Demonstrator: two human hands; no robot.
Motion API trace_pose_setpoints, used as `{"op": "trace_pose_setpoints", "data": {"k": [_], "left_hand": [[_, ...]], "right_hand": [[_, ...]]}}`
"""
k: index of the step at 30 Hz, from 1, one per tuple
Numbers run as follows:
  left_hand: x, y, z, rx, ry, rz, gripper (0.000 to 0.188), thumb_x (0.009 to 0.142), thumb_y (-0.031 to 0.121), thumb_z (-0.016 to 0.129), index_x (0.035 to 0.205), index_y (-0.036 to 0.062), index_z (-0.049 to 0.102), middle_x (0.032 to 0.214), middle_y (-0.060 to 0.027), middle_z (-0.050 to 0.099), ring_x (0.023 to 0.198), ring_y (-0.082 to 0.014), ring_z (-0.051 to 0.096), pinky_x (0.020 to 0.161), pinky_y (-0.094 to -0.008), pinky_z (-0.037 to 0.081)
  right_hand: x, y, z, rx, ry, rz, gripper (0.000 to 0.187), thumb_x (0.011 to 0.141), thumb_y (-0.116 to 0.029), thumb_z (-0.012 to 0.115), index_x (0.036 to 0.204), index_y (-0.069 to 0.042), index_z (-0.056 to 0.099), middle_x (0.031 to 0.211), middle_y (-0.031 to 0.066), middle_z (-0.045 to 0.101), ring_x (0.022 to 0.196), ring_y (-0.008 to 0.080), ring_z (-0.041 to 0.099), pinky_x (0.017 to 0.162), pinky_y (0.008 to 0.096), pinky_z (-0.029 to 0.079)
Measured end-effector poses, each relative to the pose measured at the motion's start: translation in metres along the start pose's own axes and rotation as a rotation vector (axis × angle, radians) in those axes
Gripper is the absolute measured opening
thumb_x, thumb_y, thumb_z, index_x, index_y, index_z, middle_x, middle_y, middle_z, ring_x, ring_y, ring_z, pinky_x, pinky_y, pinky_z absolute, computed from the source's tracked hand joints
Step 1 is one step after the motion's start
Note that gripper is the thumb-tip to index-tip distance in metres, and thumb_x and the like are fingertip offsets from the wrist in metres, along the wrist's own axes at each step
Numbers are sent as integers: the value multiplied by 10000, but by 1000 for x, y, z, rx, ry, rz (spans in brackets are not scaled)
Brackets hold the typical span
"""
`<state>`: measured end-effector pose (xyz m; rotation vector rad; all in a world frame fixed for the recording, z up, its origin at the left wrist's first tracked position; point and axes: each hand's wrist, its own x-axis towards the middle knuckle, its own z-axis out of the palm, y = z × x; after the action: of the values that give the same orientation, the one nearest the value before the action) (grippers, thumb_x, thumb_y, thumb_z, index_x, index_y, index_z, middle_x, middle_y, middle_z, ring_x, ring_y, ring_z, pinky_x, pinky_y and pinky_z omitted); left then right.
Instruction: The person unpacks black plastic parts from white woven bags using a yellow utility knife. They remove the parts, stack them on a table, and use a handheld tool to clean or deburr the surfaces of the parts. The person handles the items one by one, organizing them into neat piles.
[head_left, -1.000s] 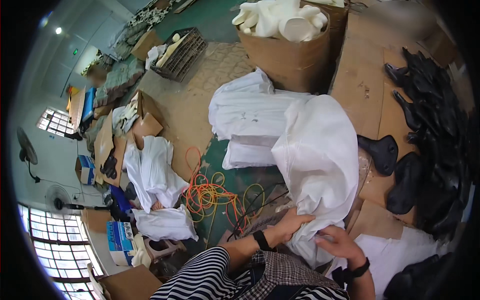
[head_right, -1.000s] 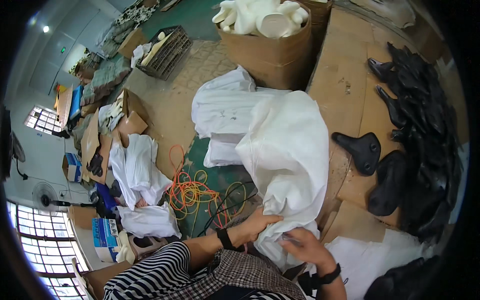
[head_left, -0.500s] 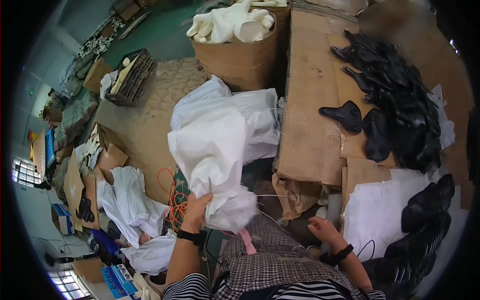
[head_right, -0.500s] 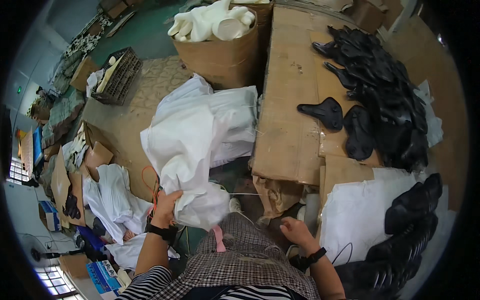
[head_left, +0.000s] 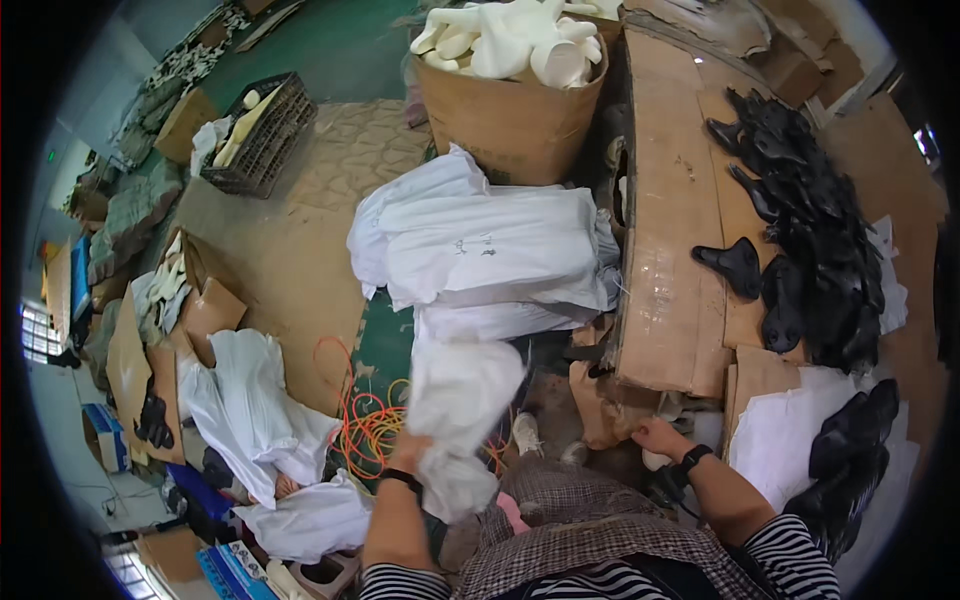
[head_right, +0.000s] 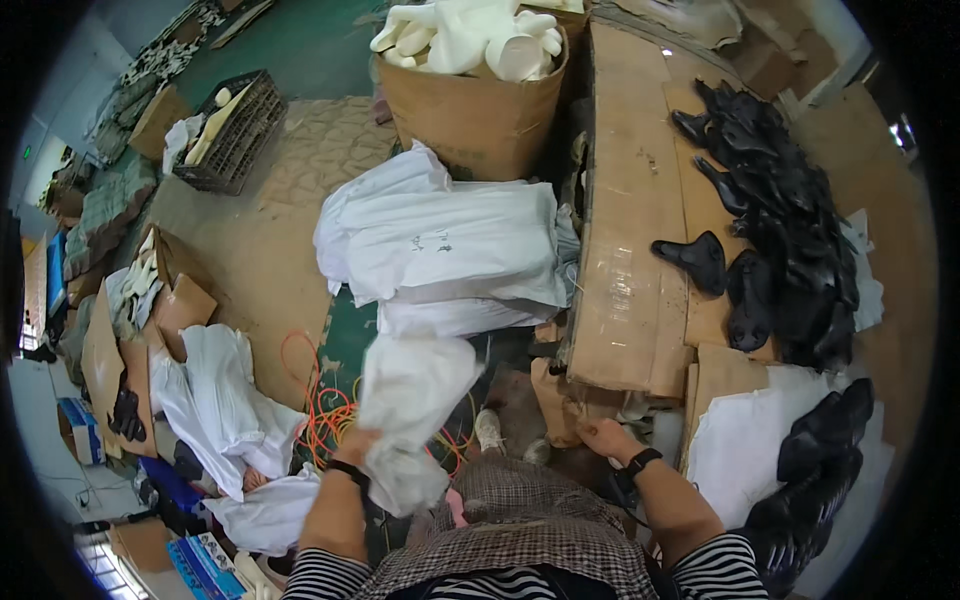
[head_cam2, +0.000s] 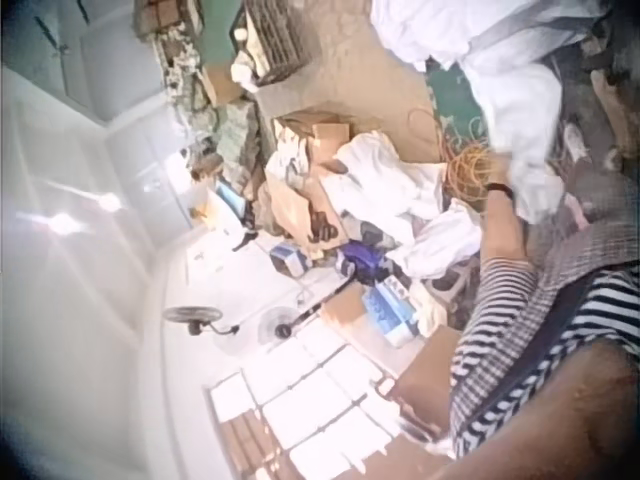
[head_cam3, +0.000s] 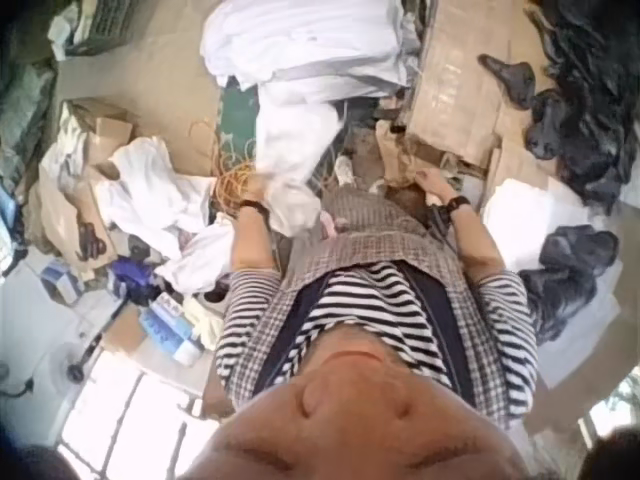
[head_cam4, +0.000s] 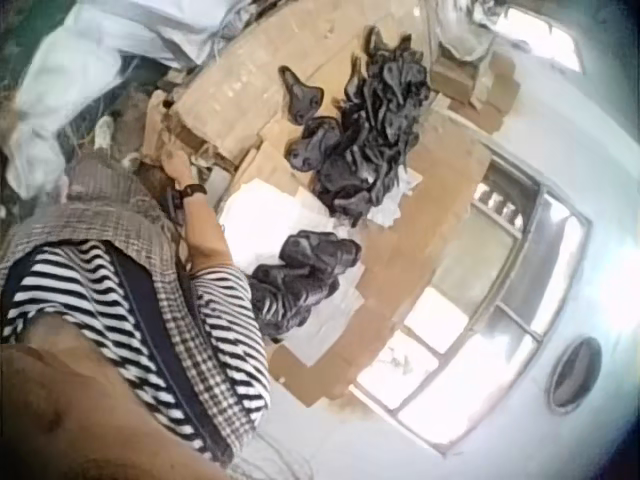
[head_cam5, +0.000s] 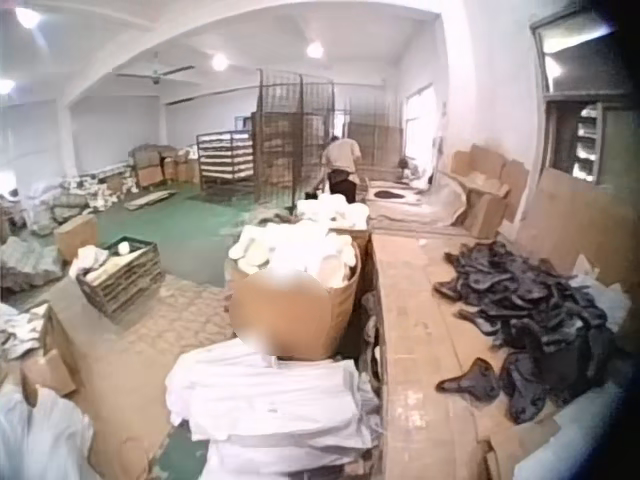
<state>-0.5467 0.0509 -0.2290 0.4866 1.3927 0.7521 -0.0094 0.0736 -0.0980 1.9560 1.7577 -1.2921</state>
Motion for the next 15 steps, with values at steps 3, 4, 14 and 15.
{"op": "trace_pose_setpoints", "data": {"k": [3, 4, 14, 15], "left_hand": [[-3, 146, -161, -346, 378, 259, 592, 788, 105, 642, 1339, 30, 438, 1151, -174, 610, 1004, -269, 593, 874, -371, 475], [-32, 211, -219, -443, 497, 374, 583, 800, 93, 627, 1347, 42, 432, 1139, -183, 614, 984, -275, 601, 860, -377, 481], [-154, 364, -306, 610, 1291, 1048, 540, 834, -78, 469, 1362, 1, 393, 1284, -219, 505, 1188, -392, 451, 1040, -421, 325], [-103, 319, -281, 233, 1060, 906, 486, 858, -46, 450, 1342, -15, 410, 1295, -196, 499, 1183, -357, 467, 1023, -406, 355]], "right_hand": [[33, -16, -13, -34, 21, -138, 234, 814, -237, 619, 901, -20, 633, 783, 168, 656, 741, 330, 640, 674, 396, 504], [42, -24, -15, 33, 132, -280, 217, 814, -229, 600, 901, -32, 622, 755, 162, 642, 713, 347, 622, 672, 391, 505], [140, -87, -69, 62, 547, -139, 611, 717, -98, 673, 1264, -3, 417, 1215, 252, 471, 1080, 430, 513, 910, 442, 450], [146, -86, -77, 41, 602, -110, 633, 711, -89, 676, 1277, -12, 403, 1238, 248, 448, 1086, 434, 507, 906, 443, 451]]}}
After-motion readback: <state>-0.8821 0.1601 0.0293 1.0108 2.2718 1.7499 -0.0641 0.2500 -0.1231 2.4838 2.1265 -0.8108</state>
